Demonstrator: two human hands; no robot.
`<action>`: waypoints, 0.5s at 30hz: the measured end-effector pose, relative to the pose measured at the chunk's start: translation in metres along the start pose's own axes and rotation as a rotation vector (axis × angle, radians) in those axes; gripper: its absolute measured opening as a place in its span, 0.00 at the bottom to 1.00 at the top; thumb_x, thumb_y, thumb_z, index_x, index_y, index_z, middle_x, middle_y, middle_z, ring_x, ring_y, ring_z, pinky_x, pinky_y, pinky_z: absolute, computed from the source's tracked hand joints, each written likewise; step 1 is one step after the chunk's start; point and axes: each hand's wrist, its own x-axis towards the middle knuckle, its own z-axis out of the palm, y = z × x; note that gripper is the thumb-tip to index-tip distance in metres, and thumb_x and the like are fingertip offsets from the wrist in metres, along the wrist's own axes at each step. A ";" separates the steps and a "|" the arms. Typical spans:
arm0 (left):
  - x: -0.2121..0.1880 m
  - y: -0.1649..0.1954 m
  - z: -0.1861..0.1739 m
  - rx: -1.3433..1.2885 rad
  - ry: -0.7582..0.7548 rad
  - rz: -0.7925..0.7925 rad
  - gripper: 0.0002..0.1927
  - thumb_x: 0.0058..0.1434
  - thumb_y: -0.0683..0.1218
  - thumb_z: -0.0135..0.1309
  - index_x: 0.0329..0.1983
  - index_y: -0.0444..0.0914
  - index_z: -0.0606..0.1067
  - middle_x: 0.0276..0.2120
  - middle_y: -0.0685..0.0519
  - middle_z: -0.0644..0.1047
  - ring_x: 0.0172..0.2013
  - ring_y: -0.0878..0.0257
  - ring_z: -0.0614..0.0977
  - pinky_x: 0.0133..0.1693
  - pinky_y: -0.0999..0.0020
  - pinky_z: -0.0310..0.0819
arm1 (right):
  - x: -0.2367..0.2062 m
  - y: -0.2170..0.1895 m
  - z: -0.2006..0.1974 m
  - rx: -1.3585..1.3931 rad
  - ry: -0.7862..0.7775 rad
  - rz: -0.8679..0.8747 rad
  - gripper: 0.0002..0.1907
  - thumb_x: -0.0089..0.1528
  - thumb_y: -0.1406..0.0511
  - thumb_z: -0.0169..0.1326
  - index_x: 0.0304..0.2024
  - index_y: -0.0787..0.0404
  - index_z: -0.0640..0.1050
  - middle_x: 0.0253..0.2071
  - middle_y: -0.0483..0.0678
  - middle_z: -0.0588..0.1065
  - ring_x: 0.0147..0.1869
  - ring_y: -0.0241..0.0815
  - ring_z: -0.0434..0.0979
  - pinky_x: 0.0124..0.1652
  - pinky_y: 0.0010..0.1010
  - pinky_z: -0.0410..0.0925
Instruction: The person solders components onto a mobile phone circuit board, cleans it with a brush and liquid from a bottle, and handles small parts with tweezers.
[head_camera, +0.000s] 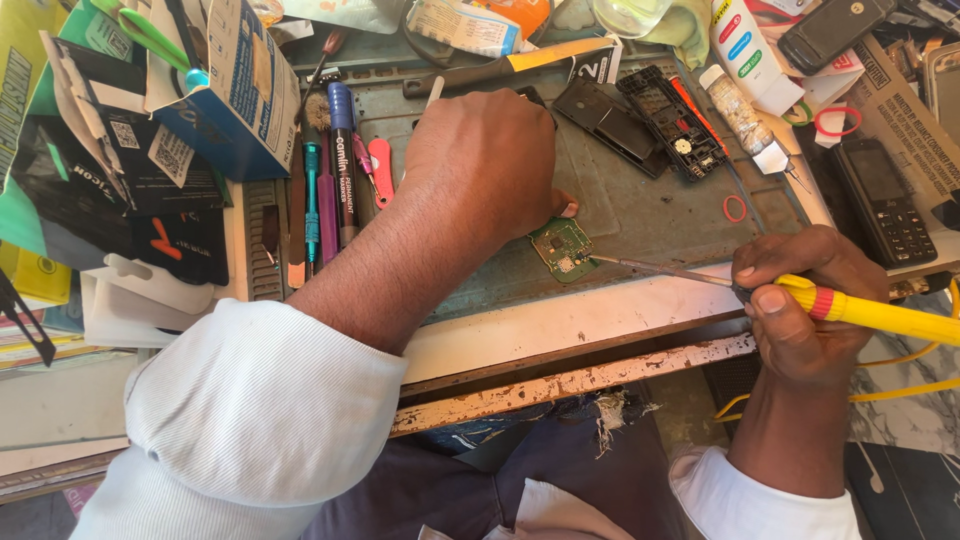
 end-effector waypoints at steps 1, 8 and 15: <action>0.000 0.000 0.000 -0.001 -0.001 -0.001 0.30 0.51 0.69 0.66 0.38 0.40 0.83 0.37 0.48 0.82 0.43 0.50 0.84 0.42 0.54 0.78 | 0.000 0.000 0.000 -0.005 -0.001 -0.003 0.13 0.67 0.63 0.61 0.39 0.66 0.74 0.25 0.46 0.71 0.22 0.27 0.63 0.28 0.18 0.59; 0.000 0.001 0.000 0.006 -0.009 0.000 0.31 0.51 0.70 0.66 0.37 0.39 0.83 0.37 0.48 0.83 0.42 0.50 0.85 0.41 0.55 0.78 | 0.004 -0.002 0.003 -0.026 0.009 -0.009 0.12 0.65 0.63 0.61 0.38 0.65 0.74 0.23 0.46 0.70 0.20 0.27 0.63 0.27 0.18 0.59; 0.000 0.001 0.001 0.011 0.002 0.006 0.30 0.51 0.70 0.66 0.36 0.39 0.83 0.36 0.48 0.83 0.42 0.51 0.85 0.41 0.55 0.78 | 0.003 -0.003 0.004 -0.014 0.008 -0.011 0.13 0.66 0.63 0.61 0.39 0.65 0.74 0.24 0.46 0.71 0.21 0.27 0.64 0.27 0.18 0.59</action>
